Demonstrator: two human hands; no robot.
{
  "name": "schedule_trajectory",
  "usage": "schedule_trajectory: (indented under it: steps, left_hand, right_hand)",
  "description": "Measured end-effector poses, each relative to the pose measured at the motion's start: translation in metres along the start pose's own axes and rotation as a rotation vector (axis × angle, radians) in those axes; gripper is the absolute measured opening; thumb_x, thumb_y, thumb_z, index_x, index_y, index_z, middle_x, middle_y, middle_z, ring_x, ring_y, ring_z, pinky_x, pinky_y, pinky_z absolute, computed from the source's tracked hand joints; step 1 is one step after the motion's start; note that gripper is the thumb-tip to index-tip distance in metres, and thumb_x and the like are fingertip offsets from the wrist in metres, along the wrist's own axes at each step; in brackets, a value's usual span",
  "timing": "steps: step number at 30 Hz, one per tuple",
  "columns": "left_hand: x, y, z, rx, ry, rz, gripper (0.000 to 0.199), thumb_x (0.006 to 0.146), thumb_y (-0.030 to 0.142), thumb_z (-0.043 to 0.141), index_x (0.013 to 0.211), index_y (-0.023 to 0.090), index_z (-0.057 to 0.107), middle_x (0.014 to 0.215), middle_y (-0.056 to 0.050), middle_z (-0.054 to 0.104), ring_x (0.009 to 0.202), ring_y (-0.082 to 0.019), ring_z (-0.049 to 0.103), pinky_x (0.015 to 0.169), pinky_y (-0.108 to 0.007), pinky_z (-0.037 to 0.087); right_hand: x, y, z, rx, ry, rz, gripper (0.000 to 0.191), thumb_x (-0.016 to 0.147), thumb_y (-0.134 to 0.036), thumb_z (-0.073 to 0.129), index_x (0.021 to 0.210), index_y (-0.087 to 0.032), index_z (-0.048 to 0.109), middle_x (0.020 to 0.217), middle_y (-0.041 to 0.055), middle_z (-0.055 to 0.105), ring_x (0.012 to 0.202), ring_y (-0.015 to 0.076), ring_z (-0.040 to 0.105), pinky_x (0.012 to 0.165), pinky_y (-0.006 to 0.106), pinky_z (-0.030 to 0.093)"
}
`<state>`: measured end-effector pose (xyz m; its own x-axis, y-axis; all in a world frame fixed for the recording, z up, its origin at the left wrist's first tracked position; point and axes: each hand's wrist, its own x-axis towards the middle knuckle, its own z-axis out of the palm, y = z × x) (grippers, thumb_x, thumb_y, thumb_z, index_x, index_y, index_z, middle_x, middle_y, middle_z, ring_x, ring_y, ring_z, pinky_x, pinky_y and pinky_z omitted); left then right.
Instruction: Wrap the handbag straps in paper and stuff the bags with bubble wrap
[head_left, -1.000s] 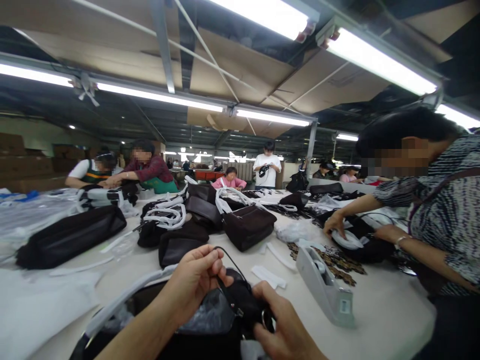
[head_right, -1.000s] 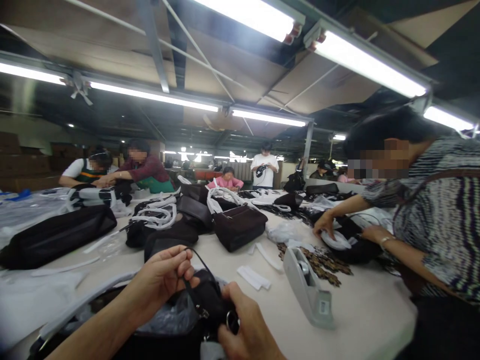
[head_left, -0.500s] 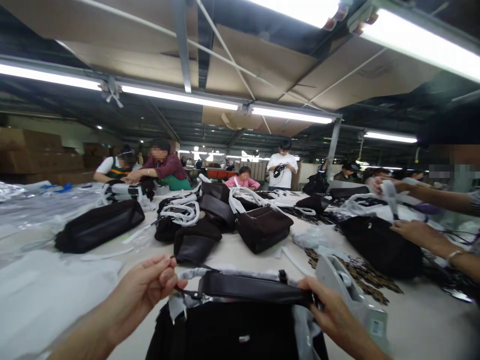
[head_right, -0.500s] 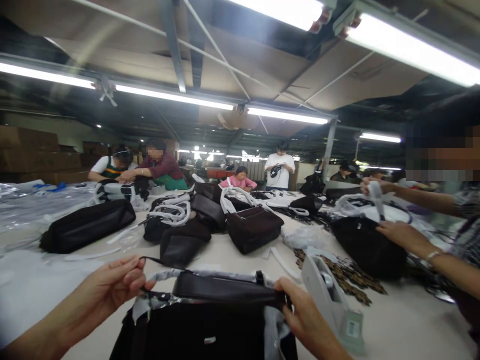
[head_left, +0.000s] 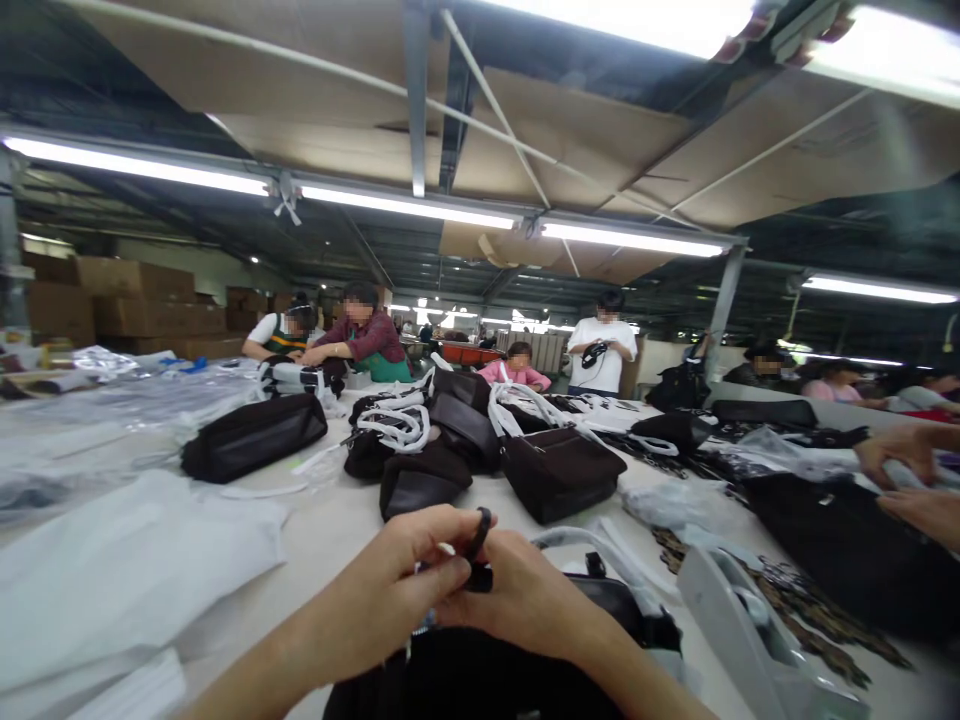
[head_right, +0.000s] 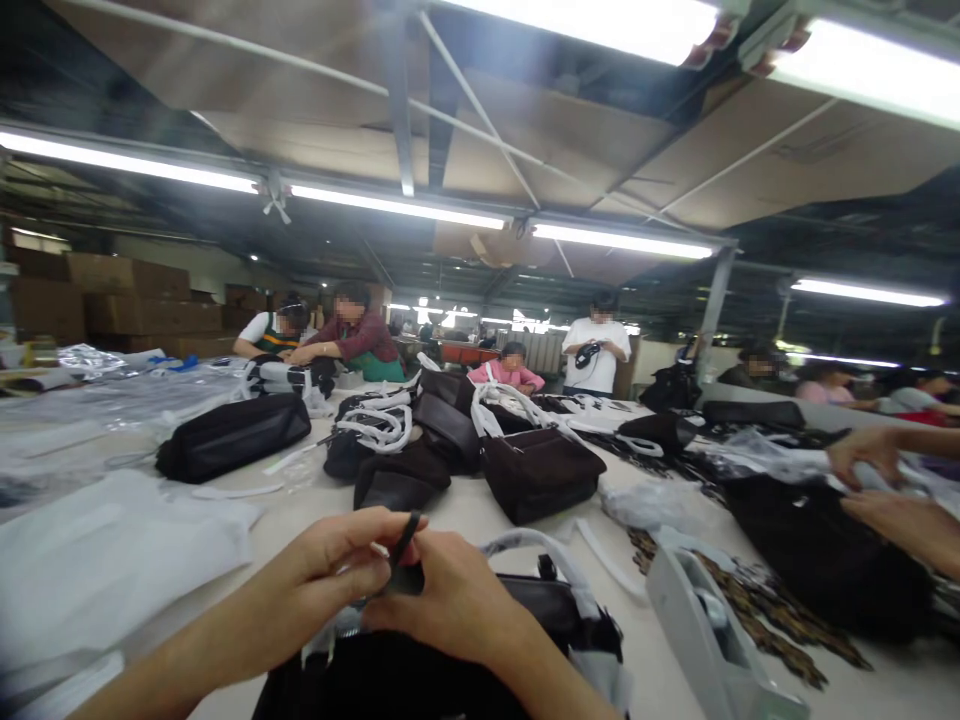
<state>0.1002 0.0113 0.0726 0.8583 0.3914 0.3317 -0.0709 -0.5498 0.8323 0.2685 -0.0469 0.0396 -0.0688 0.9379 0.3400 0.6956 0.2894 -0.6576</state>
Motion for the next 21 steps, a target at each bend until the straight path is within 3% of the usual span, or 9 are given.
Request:
schedule_trajectory:
  steps: [3, 6, 8, 12, 16, 21]
  left_hand:
    - [-0.022, -0.017, -0.005, 0.275, 0.052, -0.021, 0.027, 0.084, 0.014, 0.054, 0.109, 0.023, 0.063, 0.113, -0.004, 0.062, 0.106, -0.021, 0.056, 0.093, -0.031, 0.042]
    - [-0.043, -0.033, -0.013, 0.419, 0.012, -0.081, 0.035, 0.083, 0.016, 0.061, 0.117, 0.023, 0.059, 0.124, -0.007, 0.061, 0.113, -0.026, 0.054, 0.099, -0.035, 0.039]
    - [-0.050, -0.039, -0.020, 0.453, -0.012, -0.092, 0.042, 0.081, 0.016, 0.064, 0.121, 0.025, 0.057, 0.128, -0.007, 0.059, 0.116, -0.026, 0.052, 0.101, -0.036, 0.037]
    - [-0.051, -0.036, -0.030, 0.504, -0.141, -0.056, 0.027, 0.078, 0.019, 0.074, 0.102, 0.024, 0.064, 0.104, -0.003, 0.065, 0.096, -0.022, 0.056, 0.082, -0.030, 0.040]
    - [-0.043, -0.025, -0.027, 0.574, -0.267, 0.060, 0.020, 0.079, 0.035, 0.078, 0.093, 0.024, 0.069, 0.093, -0.002, 0.068, 0.088, -0.022, 0.057, 0.085, -0.033, 0.036]
    - [-0.037, -0.014, -0.019, 0.587, -0.225, 0.071, 0.019, 0.080, 0.038, 0.075, 0.072, 0.023, 0.066, 0.085, -0.002, 0.069, 0.088, -0.024, 0.055, 0.089, -0.036, 0.035]
  right_hand:
    - [0.013, 0.028, 0.011, 0.306, 0.006, 0.027, 0.023, 0.071, -0.031, 0.077, 0.082, -0.019, 0.060, 0.078, -0.0021, 0.064, 0.075, 0.0153, 0.056, 0.069, 0.026, 0.043]
    - [0.015, 0.052, 0.013, 0.637, 0.083, 0.055, 0.039, 0.072, -0.044, 0.077, 0.071, -0.020, 0.046, 0.072, -0.0030, 0.056, 0.064, 0.0112, 0.047, 0.062, 0.024, 0.038]
    - [0.013, 0.060, 0.015, 0.740, 0.128, -0.002, 0.048, 0.072, -0.051, 0.078, 0.068, -0.021, 0.041, 0.072, -0.0019, 0.056, 0.063, 0.0109, 0.045, 0.061, 0.024, 0.037]
    - [0.005, 0.061, 0.021, 0.799, 0.122, -0.090, 0.049, 0.077, -0.051, 0.075, 0.066, -0.021, 0.038, 0.070, -0.0013, 0.053, 0.062, 0.0110, 0.043, 0.058, 0.025, 0.033]
    - [-0.003, 0.055, 0.023, 0.912, 0.088, -0.105, 0.046, 0.080, -0.046, 0.074, 0.067, -0.020, 0.039, 0.070, -0.0021, 0.053, 0.061, 0.0103, 0.042, 0.057, 0.024, 0.032]
    - [0.002, 0.045, 0.019, 0.743, 0.048, -0.034, 0.034, 0.082, -0.042, 0.071, 0.073, -0.020, 0.047, 0.074, -0.0018, 0.056, 0.065, 0.0108, 0.045, 0.061, 0.024, 0.035]
